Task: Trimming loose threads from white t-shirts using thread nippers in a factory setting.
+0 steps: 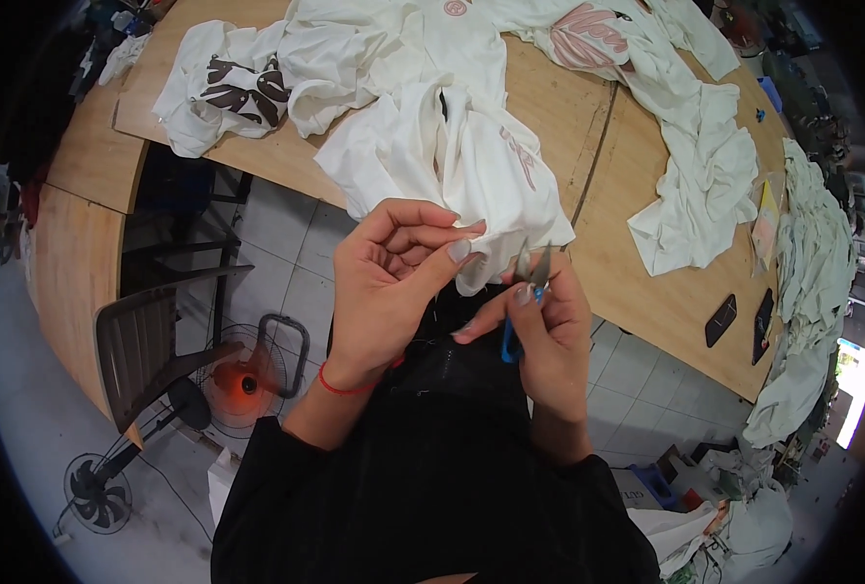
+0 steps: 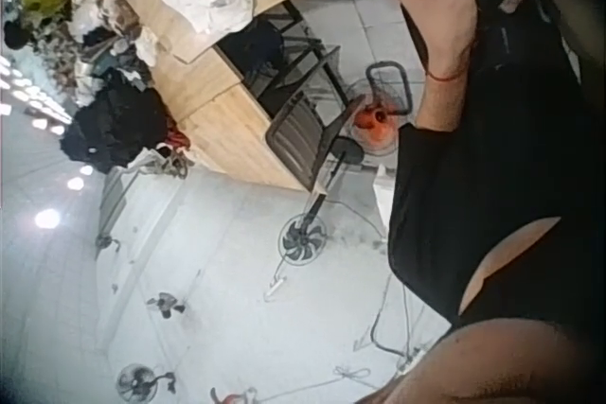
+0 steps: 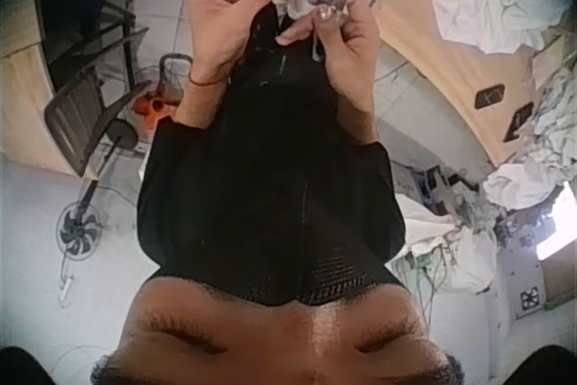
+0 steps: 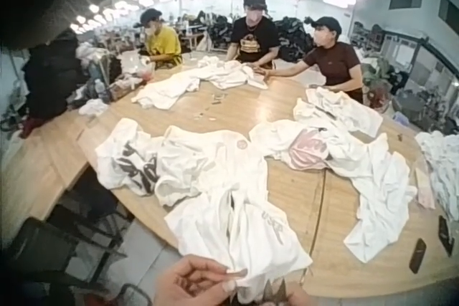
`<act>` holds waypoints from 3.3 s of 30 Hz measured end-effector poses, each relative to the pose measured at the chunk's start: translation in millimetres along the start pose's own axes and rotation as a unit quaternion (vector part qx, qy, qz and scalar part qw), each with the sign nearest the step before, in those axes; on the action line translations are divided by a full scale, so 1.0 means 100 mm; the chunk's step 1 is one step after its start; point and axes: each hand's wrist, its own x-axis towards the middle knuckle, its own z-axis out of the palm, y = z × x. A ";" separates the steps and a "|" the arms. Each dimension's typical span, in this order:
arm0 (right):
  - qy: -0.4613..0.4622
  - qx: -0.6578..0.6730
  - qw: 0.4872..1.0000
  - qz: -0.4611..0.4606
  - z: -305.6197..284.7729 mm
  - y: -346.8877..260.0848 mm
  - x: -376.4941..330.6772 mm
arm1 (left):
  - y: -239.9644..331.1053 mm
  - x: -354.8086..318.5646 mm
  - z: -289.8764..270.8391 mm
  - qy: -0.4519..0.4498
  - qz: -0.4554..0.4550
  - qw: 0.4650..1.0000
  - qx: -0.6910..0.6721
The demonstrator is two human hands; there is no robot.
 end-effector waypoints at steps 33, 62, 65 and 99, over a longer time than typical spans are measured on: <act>0.011 -0.066 0.998 -0.002 0.21 0.12 0.05 | -0.05 -0.08 0.05 0.009 -0.017 0.999 -0.048; 0.169 -0.213 0.958 -0.093 -0.54 0.16 0.37 | -0.07 -0.06 -0.02 0.016 0.039 0.999 0.011; 0.292 -0.394 0.866 -0.092 -1.33 0.50 0.65 | -0.05 -0.07 -0.04 0.024 0.050 0.998 0.000; 0.121 -0.500 0.744 -0.427 -0.01 0.28 0.44 | -0.18 -0.02 0.08 -0.033 0.102 0.982 0.157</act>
